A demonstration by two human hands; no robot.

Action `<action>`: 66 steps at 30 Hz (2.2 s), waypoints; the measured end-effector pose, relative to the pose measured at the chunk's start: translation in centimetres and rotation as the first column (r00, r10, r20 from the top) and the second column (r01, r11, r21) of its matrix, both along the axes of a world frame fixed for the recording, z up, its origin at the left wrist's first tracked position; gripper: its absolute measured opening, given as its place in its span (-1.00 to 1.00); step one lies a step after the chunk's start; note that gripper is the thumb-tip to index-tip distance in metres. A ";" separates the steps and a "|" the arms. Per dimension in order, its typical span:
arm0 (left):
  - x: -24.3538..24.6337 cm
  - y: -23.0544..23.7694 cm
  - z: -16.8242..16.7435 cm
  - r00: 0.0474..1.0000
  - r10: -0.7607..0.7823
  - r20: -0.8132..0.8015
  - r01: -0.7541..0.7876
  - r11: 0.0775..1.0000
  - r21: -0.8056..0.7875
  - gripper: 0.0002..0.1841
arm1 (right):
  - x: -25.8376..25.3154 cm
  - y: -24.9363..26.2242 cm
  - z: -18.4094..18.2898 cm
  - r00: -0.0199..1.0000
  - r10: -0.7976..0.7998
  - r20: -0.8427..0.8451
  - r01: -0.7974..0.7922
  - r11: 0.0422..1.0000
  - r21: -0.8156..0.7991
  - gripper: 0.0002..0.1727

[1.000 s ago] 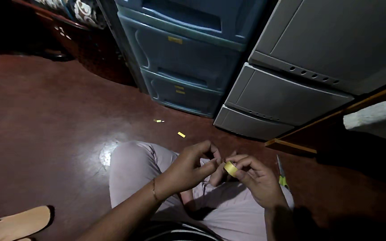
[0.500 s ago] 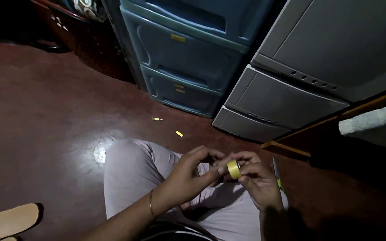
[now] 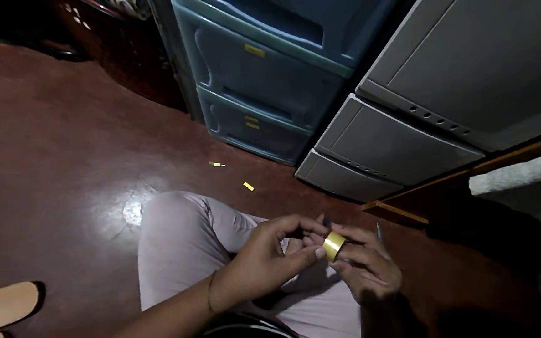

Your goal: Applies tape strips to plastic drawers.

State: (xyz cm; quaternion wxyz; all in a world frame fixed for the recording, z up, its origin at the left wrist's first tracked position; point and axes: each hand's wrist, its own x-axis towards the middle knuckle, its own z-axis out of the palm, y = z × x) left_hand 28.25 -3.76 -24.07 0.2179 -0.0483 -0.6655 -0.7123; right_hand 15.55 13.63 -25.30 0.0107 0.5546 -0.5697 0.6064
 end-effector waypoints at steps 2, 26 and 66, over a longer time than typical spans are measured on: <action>0.2 -0.1 0.1 0.997 -0.052 0.057 0.049 0.998 0.051 -0.79 | 0.0 -0.1 0.0 0.999 -0.009 -0.053 0.008 1.000 -0.016 -0.90; -0.6 0.6 -0.3 0.965 -0.221 0.139 0.138 0.884 0.447 -0.84 | 0.3 0.8 0.7 0.873 -0.173 -0.456 0.235 0.968 0.083 -0.91; -0.6 1.7 -1.1 0.984 -0.112 0.138 0.042 0.902 0.430 -0.95 | 0.3 0.5 0.0 0.808 -0.195 -0.556 0.287 0.954 0.082 -0.86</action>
